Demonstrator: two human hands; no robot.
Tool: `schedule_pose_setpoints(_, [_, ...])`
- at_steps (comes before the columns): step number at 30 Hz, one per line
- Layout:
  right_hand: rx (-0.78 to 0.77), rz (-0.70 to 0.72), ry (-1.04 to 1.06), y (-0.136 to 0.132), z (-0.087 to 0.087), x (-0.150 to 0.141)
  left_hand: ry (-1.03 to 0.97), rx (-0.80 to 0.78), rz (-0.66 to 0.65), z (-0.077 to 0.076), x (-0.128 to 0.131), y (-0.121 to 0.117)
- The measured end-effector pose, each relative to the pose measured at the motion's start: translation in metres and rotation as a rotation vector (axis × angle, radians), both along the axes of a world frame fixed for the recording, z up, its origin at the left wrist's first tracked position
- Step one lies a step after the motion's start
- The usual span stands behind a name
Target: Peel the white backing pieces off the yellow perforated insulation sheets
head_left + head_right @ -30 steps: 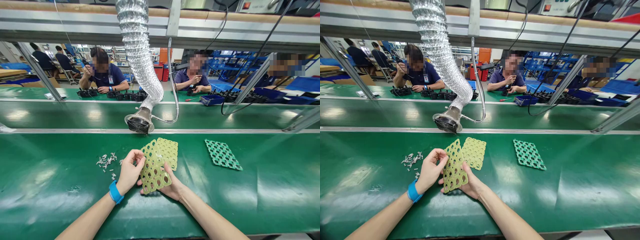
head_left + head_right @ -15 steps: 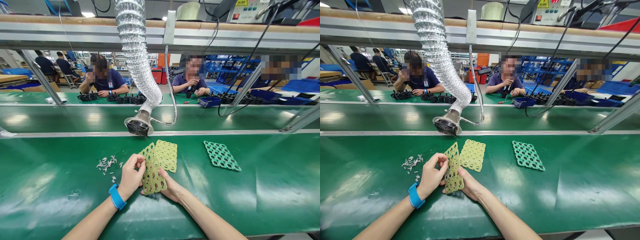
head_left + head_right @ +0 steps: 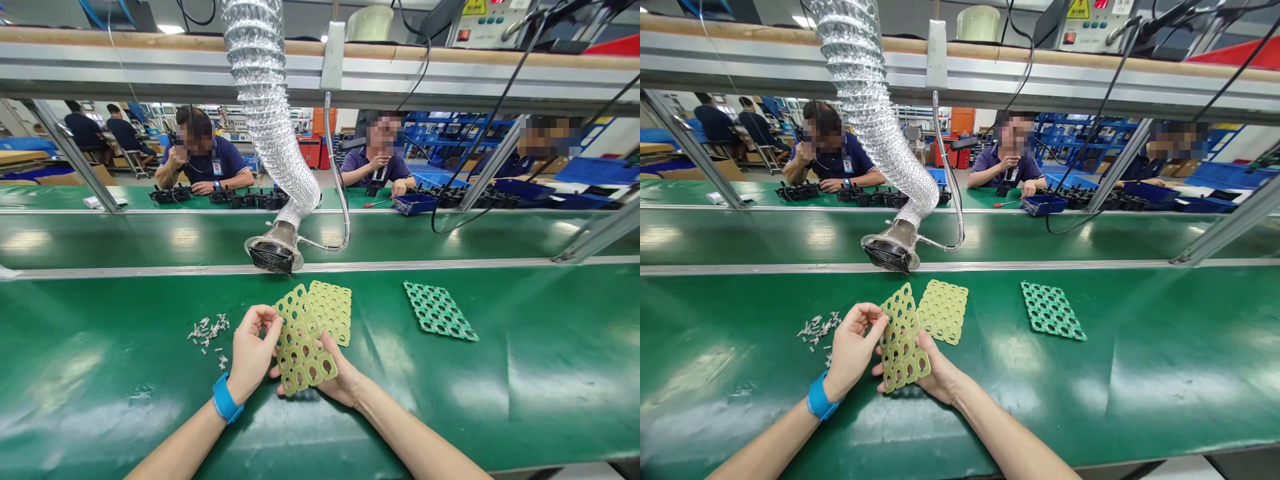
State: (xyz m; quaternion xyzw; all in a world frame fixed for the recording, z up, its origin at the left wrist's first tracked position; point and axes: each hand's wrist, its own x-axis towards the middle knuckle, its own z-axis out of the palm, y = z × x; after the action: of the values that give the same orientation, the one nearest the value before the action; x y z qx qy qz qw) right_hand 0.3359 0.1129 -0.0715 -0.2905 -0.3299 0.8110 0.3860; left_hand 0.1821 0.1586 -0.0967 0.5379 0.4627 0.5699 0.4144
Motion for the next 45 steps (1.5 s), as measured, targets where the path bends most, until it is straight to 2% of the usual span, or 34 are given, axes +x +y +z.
schedule_pose_setpoints(9, [-0.010,0.026,-0.022,-0.0017,0.0056,0.0000,0.034,-0.006,-0.074,-0.0001,0.0009,-0.0018])
schedule_pose_setpoints(17, [-0.018,0.036,0.010,-0.0003,0.0025,0.0014,0.080,0.028,-0.076,-0.0016,-0.0003,-0.0009])
schedule_pose_setpoints(32, [-0.012,0.042,0.025,0.0000,-0.0014,0.0028,0.072,-0.007,-0.089,-0.0032,-0.0032,0.0021])
schedule_pose_setpoints(40, [0.023,0.041,-0.073,-0.0012,-0.0018,0.0011,0.225,0.087,-0.030,-0.0027,-0.0034,-0.0020])
schedule_pose_setpoints(45, [0.038,-0.012,-0.075,-0.0012,0.0017,-0.0020,0.142,0.009,-0.034,-0.0031,-0.0004,-0.0020])
